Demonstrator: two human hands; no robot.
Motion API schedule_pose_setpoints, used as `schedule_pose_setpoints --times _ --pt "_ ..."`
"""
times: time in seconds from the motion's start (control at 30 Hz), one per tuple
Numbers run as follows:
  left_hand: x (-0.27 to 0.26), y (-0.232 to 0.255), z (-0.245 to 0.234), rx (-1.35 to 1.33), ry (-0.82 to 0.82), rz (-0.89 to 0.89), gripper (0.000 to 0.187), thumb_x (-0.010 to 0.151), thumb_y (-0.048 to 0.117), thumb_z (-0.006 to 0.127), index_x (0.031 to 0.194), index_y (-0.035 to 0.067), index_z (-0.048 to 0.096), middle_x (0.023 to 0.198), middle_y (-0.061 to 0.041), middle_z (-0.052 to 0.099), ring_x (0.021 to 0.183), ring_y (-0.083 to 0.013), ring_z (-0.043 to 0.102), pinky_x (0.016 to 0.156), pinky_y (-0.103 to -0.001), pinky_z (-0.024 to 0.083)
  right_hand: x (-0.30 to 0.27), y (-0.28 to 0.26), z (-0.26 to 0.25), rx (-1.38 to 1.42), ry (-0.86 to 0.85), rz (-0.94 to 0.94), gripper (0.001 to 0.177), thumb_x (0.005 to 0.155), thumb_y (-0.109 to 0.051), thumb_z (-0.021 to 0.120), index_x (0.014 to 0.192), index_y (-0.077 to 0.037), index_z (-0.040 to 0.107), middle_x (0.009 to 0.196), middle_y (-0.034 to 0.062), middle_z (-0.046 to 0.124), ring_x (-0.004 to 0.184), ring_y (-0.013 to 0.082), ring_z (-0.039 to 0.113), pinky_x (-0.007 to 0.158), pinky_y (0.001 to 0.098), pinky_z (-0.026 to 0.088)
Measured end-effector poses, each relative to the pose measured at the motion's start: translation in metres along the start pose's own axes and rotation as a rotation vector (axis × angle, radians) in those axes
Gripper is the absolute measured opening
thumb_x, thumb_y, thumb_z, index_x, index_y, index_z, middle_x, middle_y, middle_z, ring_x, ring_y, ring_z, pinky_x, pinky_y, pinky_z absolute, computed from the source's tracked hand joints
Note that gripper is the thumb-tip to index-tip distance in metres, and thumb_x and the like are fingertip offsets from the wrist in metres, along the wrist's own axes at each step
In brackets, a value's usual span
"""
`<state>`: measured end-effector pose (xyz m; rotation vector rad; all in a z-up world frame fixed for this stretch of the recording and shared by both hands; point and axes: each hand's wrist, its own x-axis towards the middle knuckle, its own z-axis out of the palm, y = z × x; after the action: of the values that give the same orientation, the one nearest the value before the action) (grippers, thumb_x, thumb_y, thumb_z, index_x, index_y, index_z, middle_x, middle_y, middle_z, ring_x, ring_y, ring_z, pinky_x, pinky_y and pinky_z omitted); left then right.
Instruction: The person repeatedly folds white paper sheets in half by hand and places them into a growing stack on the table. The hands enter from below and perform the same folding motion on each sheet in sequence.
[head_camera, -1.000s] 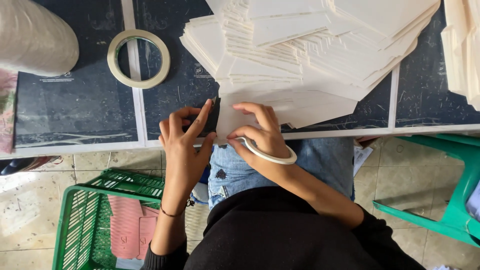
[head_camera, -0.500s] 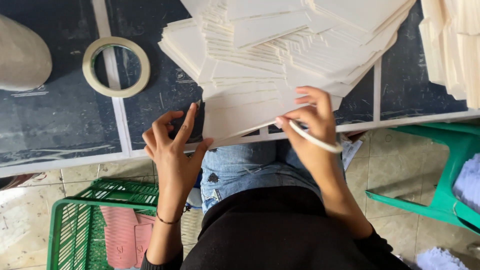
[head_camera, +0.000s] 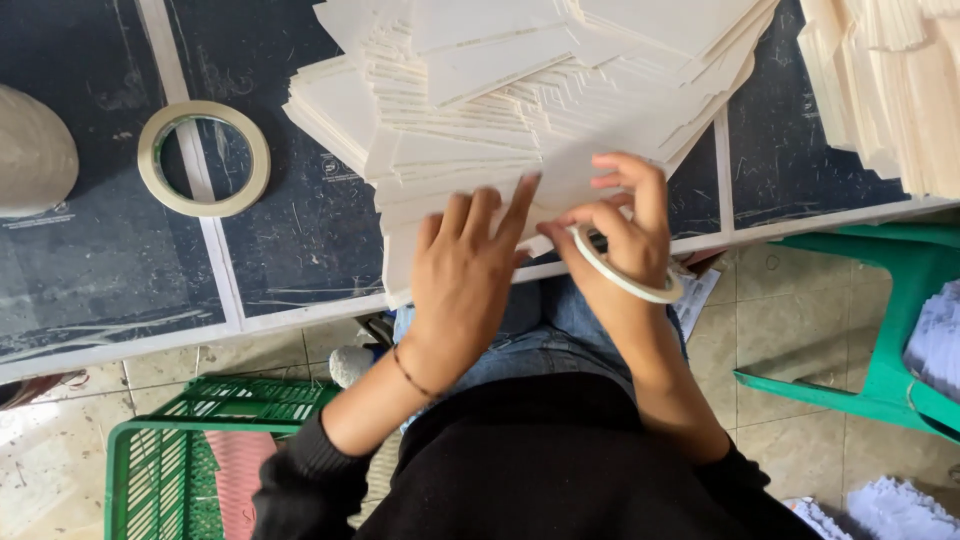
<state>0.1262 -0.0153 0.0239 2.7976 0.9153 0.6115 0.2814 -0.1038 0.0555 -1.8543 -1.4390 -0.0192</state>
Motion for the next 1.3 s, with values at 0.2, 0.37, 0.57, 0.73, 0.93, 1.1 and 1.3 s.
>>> schedule_pose_setpoints --times 0.2,0.37,0.57,0.73,0.93,1.1,1.3 --pt "0.055 -0.008 -0.033 0.430 0.323 0.158 0.062 0.123 0.004 0.065 0.174 0.029 0.038 0.102 0.011 0.052 0.094 -0.0127 0.055 0.083 -0.032 0.037 0.026 -0.037 -0.024 0.049 0.144 -0.051 0.017 0.105 0.011 0.083 0.100 0.008 0.067 0.132 0.0204 0.050 0.105 0.0335 0.065 0.096 0.0442 0.059" --pt "0.023 -0.023 0.005 0.386 0.297 0.100 0.070 0.117 -0.004 0.059 0.174 0.030 0.038 0.099 0.008 0.055 0.089 -0.0150 0.054 0.085 -0.034 0.038 0.010 -0.007 0.000 -0.014 0.034 -0.076 0.015 0.099 0.009 0.088 0.099 0.001 0.074 0.136 0.0211 0.052 0.116 0.0379 0.061 0.097 0.0462 0.058" --pt "-0.017 -0.029 0.010 0.069 0.245 0.044 0.057 0.093 -0.006 0.070 0.145 0.017 0.073 0.113 -0.005 0.059 0.103 -0.0267 0.054 0.089 -0.045 0.034 -0.003 0.023 0.033 -0.012 0.043 -0.087 0.021 0.090 0.005 0.090 0.091 -0.005 0.072 0.137 0.0115 0.056 0.111 0.0355 0.068 0.087 0.0443 0.056" --pt "-0.031 -0.017 0.012 0.073 0.111 0.060 0.051 0.096 -0.006 0.067 0.143 0.013 0.073 0.127 -0.011 0.062 0.114 -0.0304 0.053 0.092 -0.046 0.034 -0.004 0.023 0.033 -0.047 0.023 -0.118 0.019 0.094 0.002 0.088 0.093 -0.005 0.070 0.139 0.0123 0.055 0.114 0.0373 0.066 0.085 0.0463 0.054" --pt "-0.025 -0.003 0.034 0.096 0.128 0.087 0.056 0.093 -0.002 0.071 0.148 0.009 0.066 0.132 -0.011 0.066 0.120 -0.0274 0.057 0.094 -0.043 0.038 -0.020 0.022 0.039 -0.106 0.098 -0.229 0.014 0.095 -0.006 0.089 0.094 -0.011 0.076 0.138 0.0116 0.060 0.119 0.0354 0.064 0.091 0.0441 0.050" --pt "-0.019 -0.021 0.032 -0.029 0.062 0.025 0.070 0.081 0.001 0.076 0.147 0.024 0.072 0.139 -0.007 0.061 0.120 -0.0313 0.055 0.092 -0.047 0.044 -0.026 0.010 0.023 0.001 0.080 -0.183 0.007 0.101 -0.008 0.080 0.107 -0.012 0.079 0.143 0.0123 0.057 0.123 0.0359 0.059 0.097 0.0452 0.053" --pt "-0.033 -0.064 -0.013 -0.001 0.152 -0.331 0.075 0.091 -0.001 0.078 0.163 0.002 0.054 0.129 -0.022 0.056 0.109 -0.0422 0.060 0.087 -0.051 0.053 -0.011 0.025 0.048 0.069 -0.030 -0.247 0.034 0.084 -0.001 0.094 0.113 -0.006 0.076 0.135 0.0171 0.067 0.116 0.0414 0.065 0.098 0.0516 0.053"
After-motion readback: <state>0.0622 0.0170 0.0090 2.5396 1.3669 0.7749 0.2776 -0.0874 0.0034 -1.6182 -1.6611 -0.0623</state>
